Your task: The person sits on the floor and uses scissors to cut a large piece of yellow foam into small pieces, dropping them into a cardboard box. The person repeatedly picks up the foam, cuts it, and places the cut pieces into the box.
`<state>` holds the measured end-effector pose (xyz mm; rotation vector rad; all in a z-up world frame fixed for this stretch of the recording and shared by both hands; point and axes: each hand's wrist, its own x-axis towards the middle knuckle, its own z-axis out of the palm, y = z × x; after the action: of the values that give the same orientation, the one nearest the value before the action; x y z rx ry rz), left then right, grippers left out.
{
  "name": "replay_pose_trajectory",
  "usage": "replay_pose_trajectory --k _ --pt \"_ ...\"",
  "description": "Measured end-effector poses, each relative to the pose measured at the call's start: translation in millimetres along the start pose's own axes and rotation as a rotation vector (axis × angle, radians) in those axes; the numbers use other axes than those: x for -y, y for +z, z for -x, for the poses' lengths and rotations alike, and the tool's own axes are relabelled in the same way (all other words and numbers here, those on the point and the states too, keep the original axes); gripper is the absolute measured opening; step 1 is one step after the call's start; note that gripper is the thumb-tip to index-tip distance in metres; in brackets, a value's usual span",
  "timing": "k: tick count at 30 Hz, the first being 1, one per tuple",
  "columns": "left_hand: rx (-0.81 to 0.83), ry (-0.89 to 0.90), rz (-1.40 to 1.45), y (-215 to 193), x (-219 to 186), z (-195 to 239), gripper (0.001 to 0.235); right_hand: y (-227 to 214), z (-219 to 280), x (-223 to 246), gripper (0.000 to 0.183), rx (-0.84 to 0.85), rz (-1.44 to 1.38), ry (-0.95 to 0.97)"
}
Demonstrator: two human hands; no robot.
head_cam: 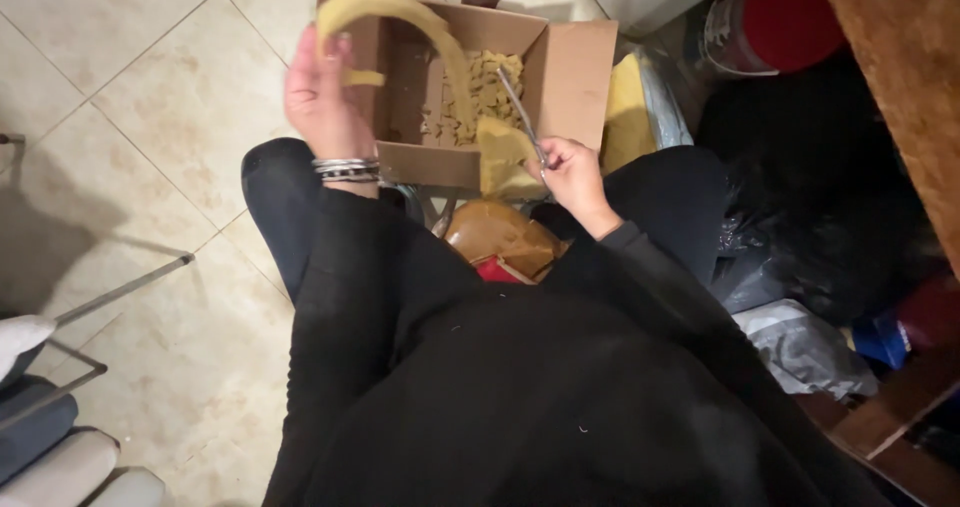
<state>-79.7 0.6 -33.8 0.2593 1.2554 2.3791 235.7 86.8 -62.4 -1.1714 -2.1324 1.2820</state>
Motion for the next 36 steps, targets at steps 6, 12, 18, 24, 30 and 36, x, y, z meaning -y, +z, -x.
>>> replay_pose_trajectory --k 6,12,18,24,30,36 --pt "-0.045 0.12 -0.097 -10 0 -4 0.033 -5 -13 -21 0.019 -0.051 -0.307 0.093" --pt "0.082 0.306 -0.06 -6 -17 -5 0.033 6 -45 3 0.017 -0.07 -0.552 0.374" --pt "0.019 0.354 0.017 -11 -39 -7 0.029 51 -96 50 0.024 -0.152 -0.856 0.521" --pt "-0.012 0.301 0.072 -29 -26 -21 0.028 107 -129 -2 0.027 -0.148 -1.049 0.79" --pt "-0.041 0.159 0.052 -17 -7 -16 0.034 161 -112 -99 0.033 -0.171 -1.169 1.111" --pt "0.028 0.048 0.078 -13 -10 -14 0.035 176 -102 -151 0.031 -0.171 -1.029 1.208"
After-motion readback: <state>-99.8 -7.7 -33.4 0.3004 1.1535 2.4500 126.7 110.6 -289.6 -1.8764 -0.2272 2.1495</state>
